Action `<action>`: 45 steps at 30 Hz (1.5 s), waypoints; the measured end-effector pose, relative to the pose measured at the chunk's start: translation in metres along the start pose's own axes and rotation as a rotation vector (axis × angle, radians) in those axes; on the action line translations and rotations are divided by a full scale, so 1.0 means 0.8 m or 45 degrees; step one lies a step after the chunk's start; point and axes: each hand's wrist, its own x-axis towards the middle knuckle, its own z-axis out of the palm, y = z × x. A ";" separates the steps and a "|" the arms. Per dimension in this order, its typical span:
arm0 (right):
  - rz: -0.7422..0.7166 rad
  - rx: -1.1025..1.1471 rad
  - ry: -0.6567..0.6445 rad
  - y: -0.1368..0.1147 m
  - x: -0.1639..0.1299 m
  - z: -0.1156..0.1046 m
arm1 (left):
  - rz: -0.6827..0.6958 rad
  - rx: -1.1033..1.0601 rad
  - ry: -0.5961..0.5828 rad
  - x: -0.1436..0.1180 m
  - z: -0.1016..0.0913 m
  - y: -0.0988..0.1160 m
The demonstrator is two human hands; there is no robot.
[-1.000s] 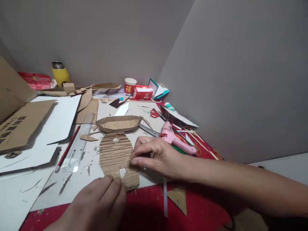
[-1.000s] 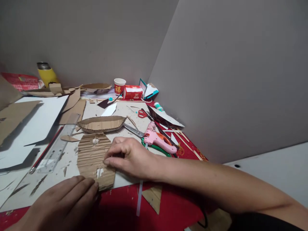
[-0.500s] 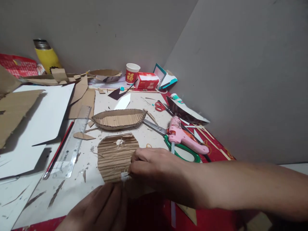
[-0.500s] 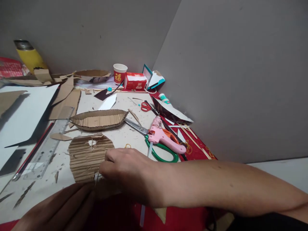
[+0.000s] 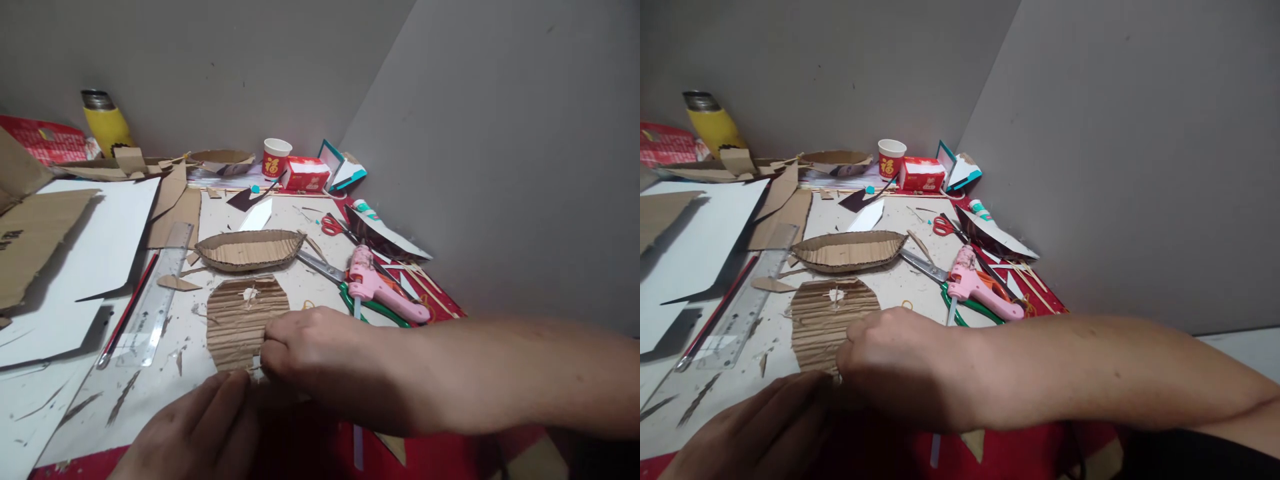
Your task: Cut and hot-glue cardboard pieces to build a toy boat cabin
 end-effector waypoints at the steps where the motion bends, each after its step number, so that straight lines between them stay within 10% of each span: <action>1: -0.006 -0.015 -0.026 0.000 0.001 -0.002 | -0.005 -0.017 -0.010 0.001 -0.001 -0.001; 17: -0.162 0.005 0.115 -0.001 0.013 -0.005 | -0.088 -0.154 0.078 0.010 0.000 0.000; 35: -0.070 0.047 -0.170 0.007 0.014 -0.028 | 0.019 0.028 0.172 0.011 0.012 0.003; 45: 0.118 0.457 0.207 0.016 -0.016 0.005 | 0.026 0.022 0.147 0.008 0.010 0.007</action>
